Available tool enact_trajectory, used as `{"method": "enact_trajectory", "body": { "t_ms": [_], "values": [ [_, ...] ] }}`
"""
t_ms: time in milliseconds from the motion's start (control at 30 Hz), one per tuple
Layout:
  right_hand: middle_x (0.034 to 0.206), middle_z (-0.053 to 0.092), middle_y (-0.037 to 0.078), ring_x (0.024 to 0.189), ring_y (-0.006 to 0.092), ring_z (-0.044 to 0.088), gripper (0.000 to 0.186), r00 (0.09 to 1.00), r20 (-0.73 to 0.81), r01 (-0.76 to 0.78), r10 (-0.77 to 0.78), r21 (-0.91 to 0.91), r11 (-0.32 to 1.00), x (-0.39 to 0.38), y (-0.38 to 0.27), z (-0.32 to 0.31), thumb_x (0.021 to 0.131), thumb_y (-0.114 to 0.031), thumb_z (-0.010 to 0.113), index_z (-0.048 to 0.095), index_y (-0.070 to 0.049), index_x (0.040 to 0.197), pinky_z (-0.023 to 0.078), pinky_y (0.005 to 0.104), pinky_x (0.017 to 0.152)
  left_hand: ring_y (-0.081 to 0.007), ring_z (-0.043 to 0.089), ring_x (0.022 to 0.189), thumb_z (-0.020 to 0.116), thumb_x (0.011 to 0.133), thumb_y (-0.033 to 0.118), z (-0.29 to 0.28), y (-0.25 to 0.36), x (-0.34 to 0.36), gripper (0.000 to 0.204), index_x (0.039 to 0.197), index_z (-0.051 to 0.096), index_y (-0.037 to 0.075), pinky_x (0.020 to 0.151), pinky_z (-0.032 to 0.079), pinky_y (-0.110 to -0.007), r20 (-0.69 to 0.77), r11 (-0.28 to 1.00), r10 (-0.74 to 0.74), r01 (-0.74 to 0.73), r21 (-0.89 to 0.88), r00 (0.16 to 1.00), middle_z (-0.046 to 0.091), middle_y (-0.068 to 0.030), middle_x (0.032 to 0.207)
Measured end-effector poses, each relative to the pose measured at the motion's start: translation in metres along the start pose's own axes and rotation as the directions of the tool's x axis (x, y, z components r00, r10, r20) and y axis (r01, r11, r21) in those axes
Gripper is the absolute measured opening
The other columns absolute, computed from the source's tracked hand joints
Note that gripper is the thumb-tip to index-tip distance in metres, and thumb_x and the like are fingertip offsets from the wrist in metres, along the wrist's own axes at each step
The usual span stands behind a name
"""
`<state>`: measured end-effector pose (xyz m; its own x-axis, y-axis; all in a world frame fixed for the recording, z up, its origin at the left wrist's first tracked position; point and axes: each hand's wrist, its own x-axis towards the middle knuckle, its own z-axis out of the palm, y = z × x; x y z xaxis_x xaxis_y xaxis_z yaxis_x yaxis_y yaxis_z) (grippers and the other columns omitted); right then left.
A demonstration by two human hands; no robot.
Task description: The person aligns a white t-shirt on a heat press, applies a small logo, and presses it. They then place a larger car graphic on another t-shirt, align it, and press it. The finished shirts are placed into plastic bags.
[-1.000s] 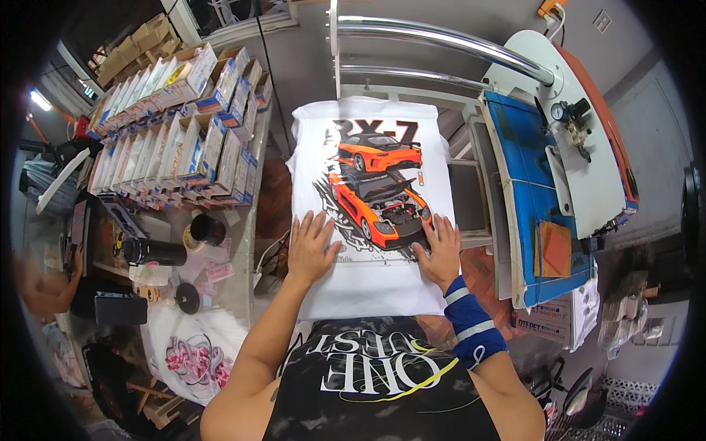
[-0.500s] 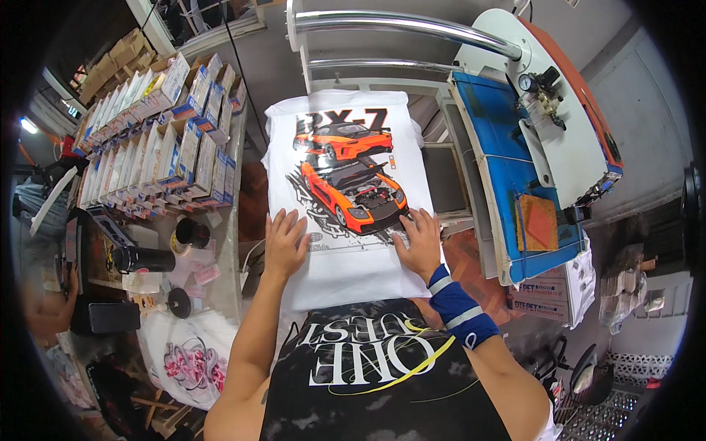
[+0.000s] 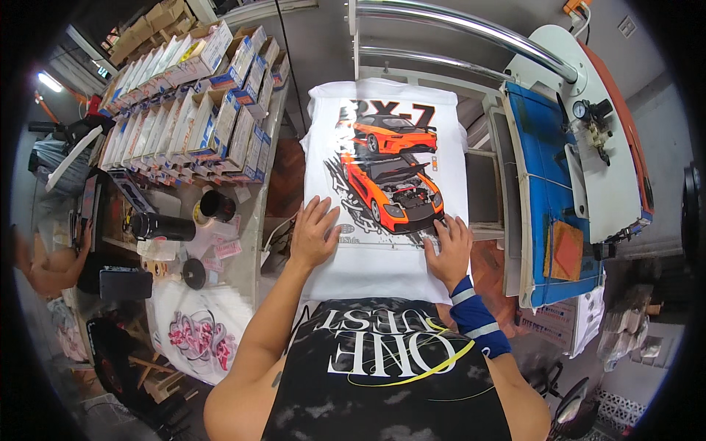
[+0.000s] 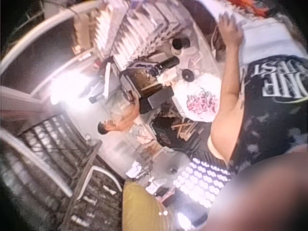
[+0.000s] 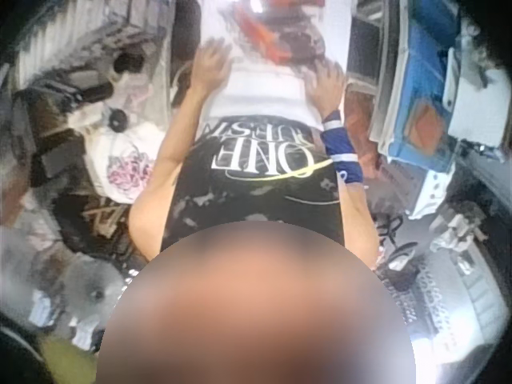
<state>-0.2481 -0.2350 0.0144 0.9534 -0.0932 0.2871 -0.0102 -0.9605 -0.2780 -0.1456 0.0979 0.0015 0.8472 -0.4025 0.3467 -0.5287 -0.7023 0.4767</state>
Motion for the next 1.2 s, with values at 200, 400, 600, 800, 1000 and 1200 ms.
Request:
{"method": "enact_trajectory", "body": {
  "t_ms": [200, 400, 600, 800, 1000, 1200],
  "values": [
    [0.144, 0.054, 0.015, 0.139, 0.0404, 0.042, 0.049, 1.0, 0.003, 0.001, -0.001, -0.003, 1.0, 0.0012, 0.001, -0.0009, 0.087, -0.033, 0.071, 0.065, -0.009, 0.129, 0.029, 0.0581, 0.115, -0.0388, 0.046, 0.14, 0.072, 0.086, 0.022, 0.0006, 0.0005, 0.0019, 0.04, 0.124, 0.069, 0.009, 0.113, 0.034, -0.061, 0.016, 1.0, 0.005, -0.005, 0.022, 1.0, 0.061, -0.0125, 0.141],
    [0.143, 0.054, 0.014, 0.138, 0.0402, 0.043, 0.049, 1.0, -0.002, -0.016, 0.016, 0.027, 0.999, 0.0008, 0.0018, 0.0004, 0.087, -0.032, 0.071, 0.065, -0.01, 0.13, 0.028, 0.0586, 0.115, -0.0385, 0.046, 0.14, 0.072, 0.086, 0.022, -0.001, 0.0005, 0.0034, 0.04, 0.124, 0.07, 0.008, 0.113, 0.034, -0.06, 0.043, 0.999, 0.008, -0.009, 0.034, 0.999, 0.062, -0.0113, 0.141],
    [0.143, 0.055, 0.013, 0.138, 0.039, 0.043, 0.049, 1.0, -0.007, -0.019, 0.02, 0.026, 0.999, 0.0016, 0.0008, 0.0004, 0.086, -0.032, 0.071, 0.066, -0.011, 0.129, 0.029, 0.0592, 0.115, -0.0386, 0.045, 0.141, 0.072, 0.086, 0.022, -0.0022, 0.0019, 0.0033, 0.041, 0.125, 0.069, 0.008, 0.113, 0.035, -0.059, 0.048, 0.999, 0.003, -0.005, 0.04, 0.999, 0.061, -0.0114, 0.142],
    [0.144, 0.054, 0.013, 0.138, 0.0383, 0.043, 0.05, 1.0, -0.006, -0.027, 0.027, 0.025, 0.999, 0.0024, 0.0003, -0.002, 0.086, -0.033, 0.071, 0.065, -0.011, 0.131, 0.03, 0.0584, 0.114, -0.0378, 0.044, 0.142, 0.072, 0.087, 0.021, -0.0006, 0.002, 0.0047, 0.041, 0.126, 0.069, 0.008, 0.113, 0.034, -0.058, 0.053, 0.999, 0.012, -0.014, 0.038, 0.999, 0.059, -0.0109, 0.144],
    [0.145, 0.054, 0.013, 0.139, 0.0375, 0.042, 0.049, 0.998, 0.016, -0.057, 0.057, 0.023, 0.998, 0.0021, -0.0009, -0.0024, 0.087, -0.034, 0.071, 0.066, -0.011, 0.131, 0.03, 0.059, 0.114, -0.0367, 0.044, 0.143, 0.072, 0.087, 0.021, -0.0014, 0.0015, 0.0048, 0.043, 0.128, 0.069, 0.009, 0.113, 0.034, -0.057, 0.046, 0.999, 0.022, -0.023, 0.033, 0.999, 0.061, -0.01, 0.143],
    [0.145, 0.053, 0.013, 0.139, 0.0373, 0.041, 0.049, 0.998, 0.023, -0.056, 0.056, 0.03, 0.998, 0.0026, -0.0015, -0.003, 0.087, -0.035, 0.07, 0.066, -0.012, 0.13, 0.029, 0.0601, 0.114, -0.0367, 0.043, 0.143, 0.072, 0.086, 0.019, -0.002, 0.0016, 0.0044, 0.044, 0.129, 0.068, 0.009, 0.114, 0.034, -0.056, 0.051, 0.999, 0.008, -0.01, 0.032, 0.999, 0.06, -0.0106, 0.144]
  ]
}}
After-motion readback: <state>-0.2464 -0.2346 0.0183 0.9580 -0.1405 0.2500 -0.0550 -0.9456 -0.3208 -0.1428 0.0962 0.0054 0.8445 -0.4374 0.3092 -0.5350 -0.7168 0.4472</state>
